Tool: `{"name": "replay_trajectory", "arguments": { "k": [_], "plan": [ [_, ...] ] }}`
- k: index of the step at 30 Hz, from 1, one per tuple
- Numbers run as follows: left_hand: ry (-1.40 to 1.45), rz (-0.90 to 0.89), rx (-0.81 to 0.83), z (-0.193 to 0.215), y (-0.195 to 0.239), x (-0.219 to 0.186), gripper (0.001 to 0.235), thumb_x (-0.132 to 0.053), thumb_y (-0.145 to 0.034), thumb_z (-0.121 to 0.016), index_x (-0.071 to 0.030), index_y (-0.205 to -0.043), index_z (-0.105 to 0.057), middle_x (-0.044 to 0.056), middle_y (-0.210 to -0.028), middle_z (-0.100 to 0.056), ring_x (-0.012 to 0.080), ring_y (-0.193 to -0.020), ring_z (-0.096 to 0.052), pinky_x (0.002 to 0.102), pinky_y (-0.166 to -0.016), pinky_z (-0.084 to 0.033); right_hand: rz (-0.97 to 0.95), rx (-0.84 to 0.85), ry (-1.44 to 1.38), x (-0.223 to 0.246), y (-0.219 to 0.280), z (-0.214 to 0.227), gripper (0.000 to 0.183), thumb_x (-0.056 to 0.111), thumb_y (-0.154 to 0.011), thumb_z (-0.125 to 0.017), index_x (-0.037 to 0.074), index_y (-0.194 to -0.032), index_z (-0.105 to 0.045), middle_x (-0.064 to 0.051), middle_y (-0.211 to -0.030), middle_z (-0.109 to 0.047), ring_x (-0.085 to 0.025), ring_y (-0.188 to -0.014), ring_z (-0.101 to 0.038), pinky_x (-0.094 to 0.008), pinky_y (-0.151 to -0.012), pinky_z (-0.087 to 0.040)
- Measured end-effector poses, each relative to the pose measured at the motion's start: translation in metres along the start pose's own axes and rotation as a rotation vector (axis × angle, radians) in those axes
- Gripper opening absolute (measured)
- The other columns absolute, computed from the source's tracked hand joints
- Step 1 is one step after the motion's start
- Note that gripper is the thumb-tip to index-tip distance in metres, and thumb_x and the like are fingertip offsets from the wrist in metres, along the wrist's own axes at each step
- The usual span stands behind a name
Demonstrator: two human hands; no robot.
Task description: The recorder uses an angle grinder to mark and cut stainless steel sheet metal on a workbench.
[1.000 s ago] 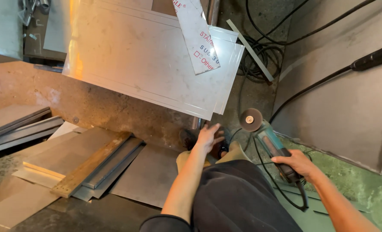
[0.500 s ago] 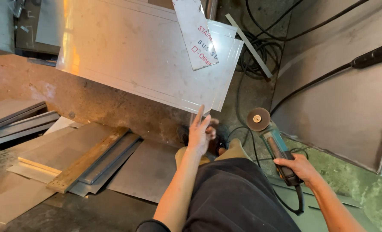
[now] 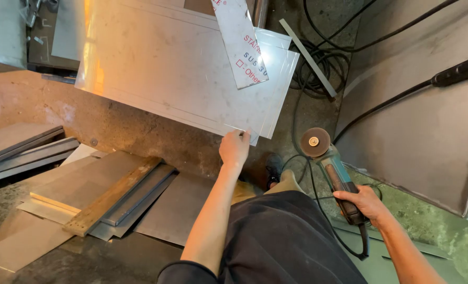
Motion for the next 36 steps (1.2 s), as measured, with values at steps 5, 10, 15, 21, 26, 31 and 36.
{"name": "replay_trajectory", "arguments": {
  "k": [5,10,15,21,26,31,36],
  "plan": [
    [0.012,-0.166,-0.101,-0.006,0.02,-0.017,0.025,-0.029,-0.083,-0.076,-0.01,-0.098,-0.072,0.014,-0.092,-0.069,0.0369,-0.094,-0.065,0.048,-0.075,-0.053,0.002,-0.022,-0.02,0.0,-0.003,0.004,0.041,0.037,-0.074,-0.082,-0.002,-0.084,-0.071,-0.012,-0.067,-0.067,-0.023,-0.055,-0.064,-0.038,-0.053,-0.051],
    [-0.008,-0.375,-0.254,0.006,0.041,-0.044,0.019,-0.025,-0.089,-0.072,-0.015,-0.105,-0.074,0.013,-0.098,-0.067,0.0366,-0.099,-0.063,0.047,-0.085,-0.053,-0.021,-0.05,-0.068,-0.014,-0.009,0.012,0.042,0.036,-0.075,-0.083,-0.004,-0.083,-0.072,-0.012,-0.069,-0.068,-0.022,-0.055,-0.063,-0.037,-0.053,-0.049],
    [-0.198,-0.261,-0.152,0.003,0.034,-0.054,0.028,-0.031,-0.087,-0.074,-0.011,-0.107,-0.075,0.018,-0.102,-0.067,0.0388,-0.101,-0.059,0.048,-0.083,-0.05,-0.056,-0.082,-0.108,-0.015,-0.01,0.011,0.041,0.035,-0.075,-0.083,-0.004,-0.085,-0.073,-0.014,-0.069,-0.068,-0.023,-0.055,-0.063,-0.038,-0.052,-0.05],
    [0.103,-0.226,-0.042,-0.009,-0.013,-0.057,0.039,-0.034,-0.088,-0.073,-0.008,-0.116,-0.073,0.02,-0.105,-0.069,0.039,-0.106,-0.062,0.048,-0.093,-0.05,-0.085,-0.126,-0.142,-0.014,-0.008,0.008,0.039,0.034,-0.075,-0.083,-0.002,-0.086,-0.073,-0.013,-0.07,-0.07,-0.024,-0.056,-0.066,-0.038,-0.053,-0.052],
    [0.396,0.028,-0.261,-0.044,-0.126,-0.008,0.057,-0.032,-0.088,-0.075,0.008,-0.127,-0.061,0.027,-0.112,-0.067,0.0402,-0.109,-0.063,0.049,-0.094,-0.049,-0.123,-0.187,-0.181,-0.017,-0.003,0.0,0.041,0.035,-0.076,-0.082,-0.003,-0.087,-0.074,-0.014,-0.07,-0.07,-0.024,-0.056,-0.065,-0.039,-0.052,-0.051],
    [0.906,0.336,-0.015,-0.054,-0.147,-0.057,0.043,-0.026,-0.089,-0.068,0.01,-0.112,-0.071,0.023,-0.112,-0.074,0.035,-0.109,-0.07,0.044,-0.095,-0.052,-0.148,-0.284,-0.26,-0.022,0.001,-0.026,0.049,0.04,-0.077,-0.083,-0.008,-0.083,-0.076,-0.015,-0.067,-0.067,-0.025,-0.054,-0.061,-0.04,-0.051,-0.046],
    [0.715,0.241,-0.041,-0.027,-0.162,-0.075,0.057,-0.023,-0.083,-0.072,0.007,-0.129,-0.06,0.027,-0.121,-0.07,0.0399,-0.115,-0.066,0.047,-0.101,-0.05,-0.232,-0.433,-0.419,-0.079,-0.026,-0.043,0.056,0.042,-0.078,-0.082,-0.012,-0.092,-0.077,-0.022,-0.072,-0.072,-0.031,-0.061,-0.066,-0.045,-0.058,-0.051]
  ]
}}
Point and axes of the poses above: each hand's wrist, its own y-axis away from the middle knuckle, its own z-axis out of the back of the hand, x = y × z, the point moved 9 cm from there along -y, towards the middle knuckle
